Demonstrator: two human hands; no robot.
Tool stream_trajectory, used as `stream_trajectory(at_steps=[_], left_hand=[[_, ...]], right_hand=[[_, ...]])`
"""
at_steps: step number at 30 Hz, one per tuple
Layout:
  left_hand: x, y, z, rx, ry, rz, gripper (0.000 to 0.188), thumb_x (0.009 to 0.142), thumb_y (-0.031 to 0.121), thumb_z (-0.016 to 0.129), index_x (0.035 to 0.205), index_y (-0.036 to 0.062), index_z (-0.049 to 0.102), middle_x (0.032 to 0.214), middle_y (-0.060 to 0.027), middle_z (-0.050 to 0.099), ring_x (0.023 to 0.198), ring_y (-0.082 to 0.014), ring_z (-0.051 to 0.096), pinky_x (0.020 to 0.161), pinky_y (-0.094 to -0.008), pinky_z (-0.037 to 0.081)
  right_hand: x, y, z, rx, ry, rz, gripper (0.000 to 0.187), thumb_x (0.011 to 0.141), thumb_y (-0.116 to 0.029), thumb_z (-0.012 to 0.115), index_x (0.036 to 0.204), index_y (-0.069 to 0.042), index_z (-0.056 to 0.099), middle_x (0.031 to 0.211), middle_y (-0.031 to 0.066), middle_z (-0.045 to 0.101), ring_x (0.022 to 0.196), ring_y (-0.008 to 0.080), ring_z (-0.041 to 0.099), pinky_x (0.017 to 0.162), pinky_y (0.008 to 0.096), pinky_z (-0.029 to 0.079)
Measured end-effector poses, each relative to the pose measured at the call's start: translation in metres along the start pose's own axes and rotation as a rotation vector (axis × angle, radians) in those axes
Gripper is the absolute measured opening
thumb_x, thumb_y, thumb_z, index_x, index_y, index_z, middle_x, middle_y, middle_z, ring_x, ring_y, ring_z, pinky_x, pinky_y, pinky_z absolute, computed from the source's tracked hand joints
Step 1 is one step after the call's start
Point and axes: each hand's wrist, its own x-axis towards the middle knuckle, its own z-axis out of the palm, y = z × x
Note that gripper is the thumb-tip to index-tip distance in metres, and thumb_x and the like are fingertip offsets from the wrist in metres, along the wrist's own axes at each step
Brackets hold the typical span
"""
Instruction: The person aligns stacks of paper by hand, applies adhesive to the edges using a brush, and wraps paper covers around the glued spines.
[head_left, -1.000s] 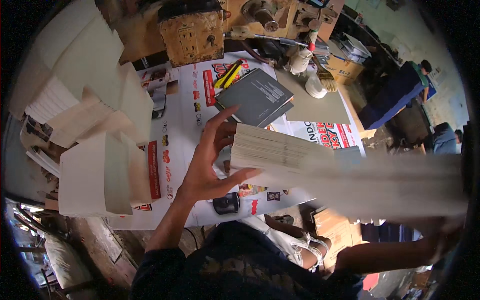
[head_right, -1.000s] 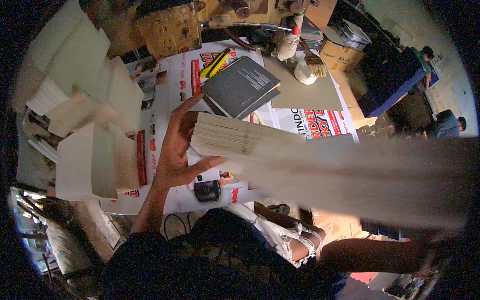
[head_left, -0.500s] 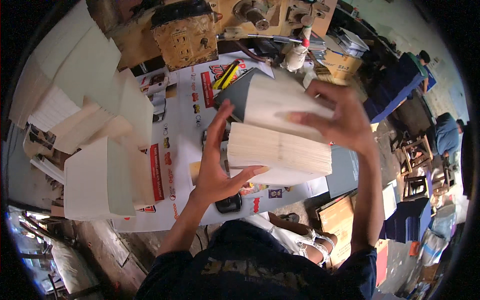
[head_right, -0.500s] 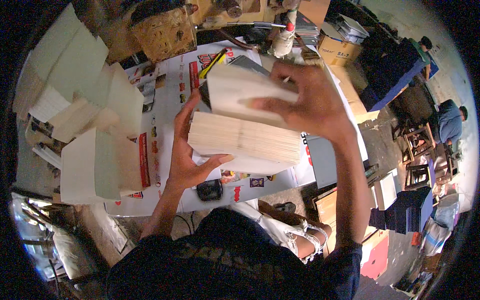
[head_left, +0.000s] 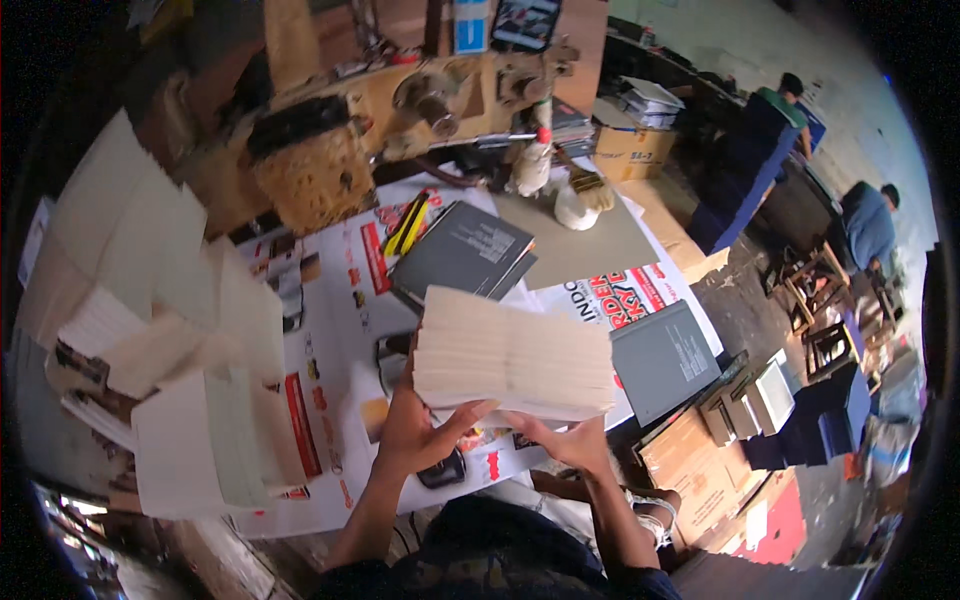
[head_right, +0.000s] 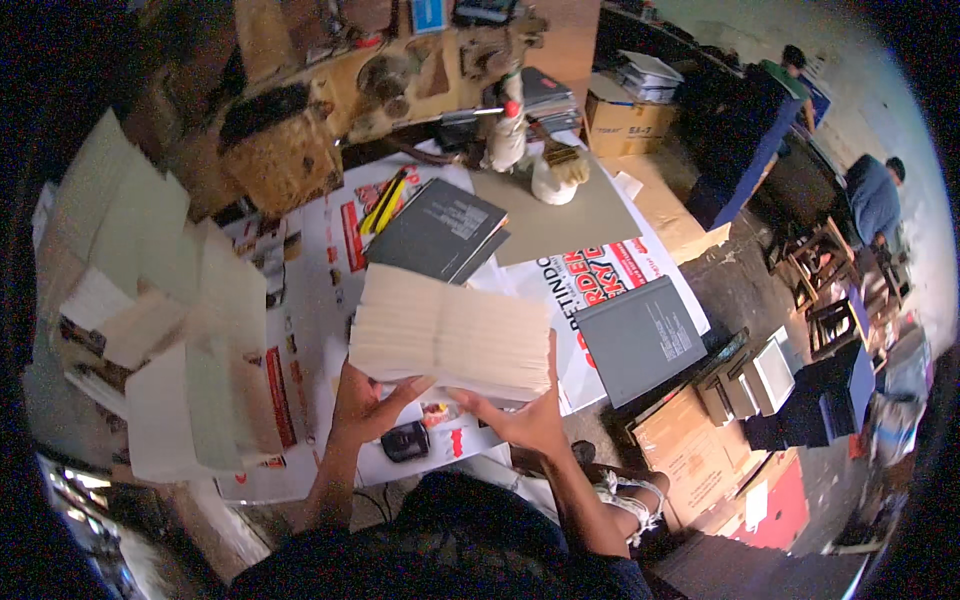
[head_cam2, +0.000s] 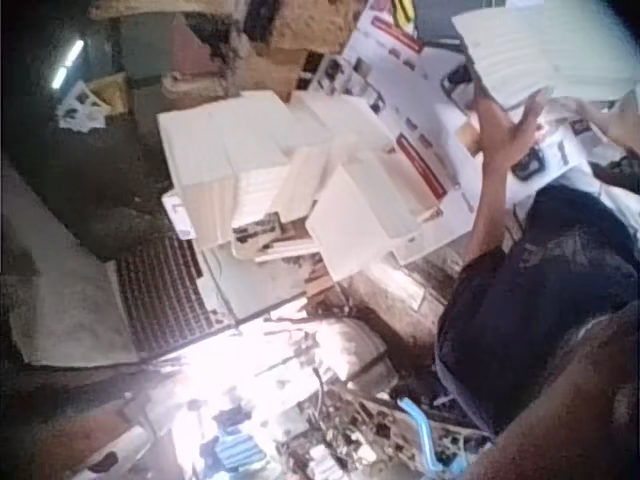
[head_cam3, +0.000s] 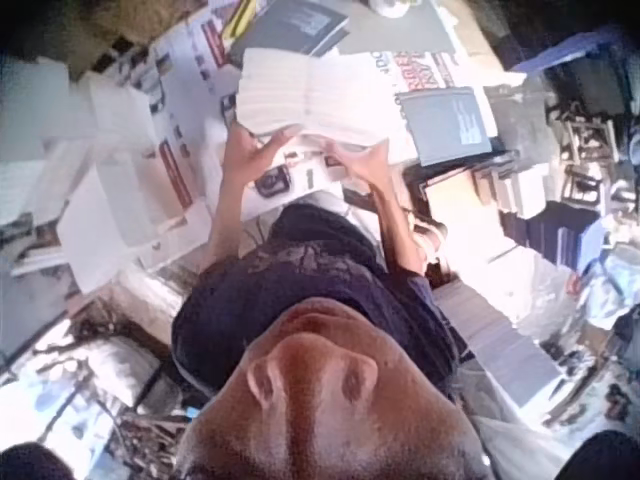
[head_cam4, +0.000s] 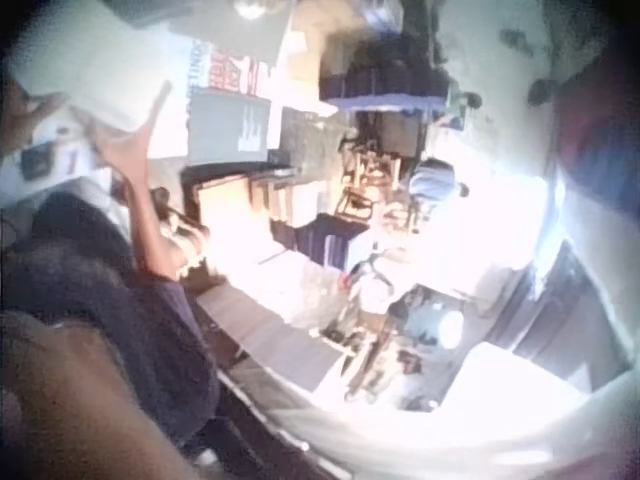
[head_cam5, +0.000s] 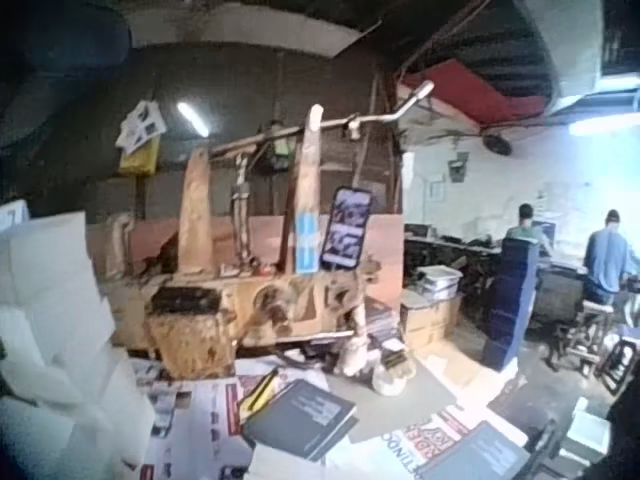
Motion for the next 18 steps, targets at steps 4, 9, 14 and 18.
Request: stream_trajectory(at_steps=[4,9,14,18], left_hand=[[0.0,0.0,-0.002,-0.036,-0.049,-0.015,0.053,0.083,0.005,0.077,0.129,-0.003,0.051,0.12,-0.0157,0.063,0.113,-0.0217,0.063,0.099,-0.0378,0.05],[-0.003,-0.003,-0.001,-0.068,-0.024,-0.036,0.055,0.084,0.003,0.075,0.132,-0.0019,0.048,0.127,-0.0166,0.059,0.121,-0.0229,0.058,0.103,-0.0387,0.047],[0.001,0.009,-0.009,0.104,0.02,0.154,0.09,0.077,0.029,0.083,0.147,0.0,0.034,0.147,-0.0218,0.041,0.135,-0.0275,0.045,0.111,-0.0442,0.04],[0.034,0.102,-0.006,0.792,-0.003,0.465,0.14,0.056,0.063,0.087,0.156,-0.0006,0.013,0.159,-0.0283,0.02,0.148,-0.0361,0.023,0.12,-0.0492,0.022]], right_hand=[[0.005,-0.002,0.001,0.082,-0.017,0.085,0.096,0.063,-0.019,0.093,0.139,0.002,0.038,0.132,0.0169,0.053,0.12,0.0248,0.056,0.102,0.0382,0.045],[0.009,-0.007,0.0,0.062,-0.028,0.09,0.092,0.062,-0.022,0.095,0.135,0.001,0.043,0.124,0.0157,0.059,0.117,0.0235,0.058,0.1,0.0372,0.047],[0.015,-0.009,0.004,0.06,-0.024,0.034,0.093,0.061,-0.023,0.096,0.134,0.001,0.044,0.124,0.0155,0.061,0.114,0.0235,0.06,0.099,0.0373,0.047],[0.015,-0.003,-0.005,0.028,0.021,-0.035,0.093,0.06,-0.023,0.096,0.133,0.002,0.045,0.122,0.0151,0.062,0.114,0.0241,0.061,0.099,0.0375,0.047]])
